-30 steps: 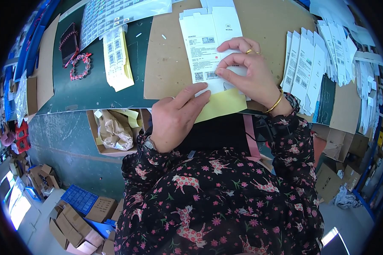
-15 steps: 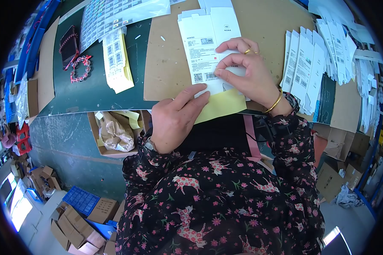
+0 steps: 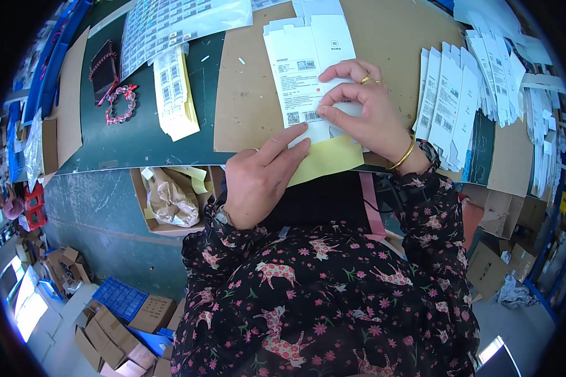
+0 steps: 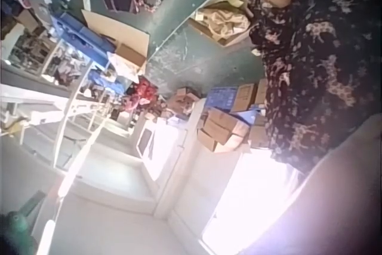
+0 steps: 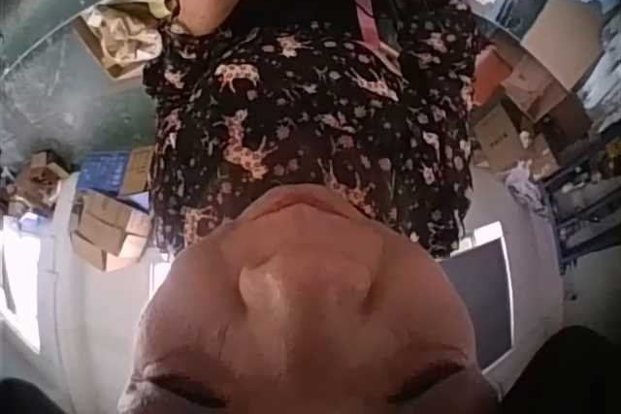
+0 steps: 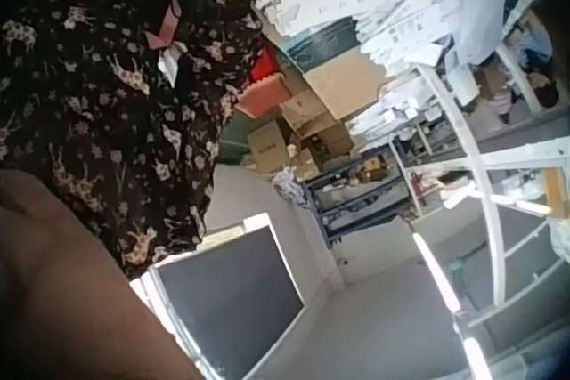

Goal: Apply yellow sticky labels to paper documents and fold them at a production workstation.

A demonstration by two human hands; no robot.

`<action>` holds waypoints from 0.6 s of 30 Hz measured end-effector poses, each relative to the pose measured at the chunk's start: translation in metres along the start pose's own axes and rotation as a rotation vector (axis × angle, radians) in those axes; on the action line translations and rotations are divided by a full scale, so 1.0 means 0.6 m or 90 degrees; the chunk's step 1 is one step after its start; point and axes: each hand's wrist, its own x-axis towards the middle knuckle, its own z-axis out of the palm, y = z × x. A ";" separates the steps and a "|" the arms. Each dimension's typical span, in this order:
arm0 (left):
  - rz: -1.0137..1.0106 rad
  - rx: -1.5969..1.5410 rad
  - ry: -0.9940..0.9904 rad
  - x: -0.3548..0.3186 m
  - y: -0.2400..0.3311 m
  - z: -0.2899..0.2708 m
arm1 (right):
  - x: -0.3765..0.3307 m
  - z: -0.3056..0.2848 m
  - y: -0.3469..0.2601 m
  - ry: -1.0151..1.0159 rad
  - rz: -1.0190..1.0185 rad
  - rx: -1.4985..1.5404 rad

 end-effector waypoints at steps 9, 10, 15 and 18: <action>0.002 -0.005 0.010 -0.001 0.000 0.004 | 0.001 0.001 -0.002 0.005 0.009 0.004; 0.001 -0.013 0.015 -0.001 0.000 0.005 | 0.001 0.001 -0.002 0.006 0.008 0.005; -0.007 -0.025 0.018 0.000 0.002 0.004 | 0.001 0.001 -0.001 0.010 0.009 0.006; -0.010 -0.024 0.015 -0.001 0.002 0.003 | 0.001 0.001 -0.002 0.009 0.011 0.011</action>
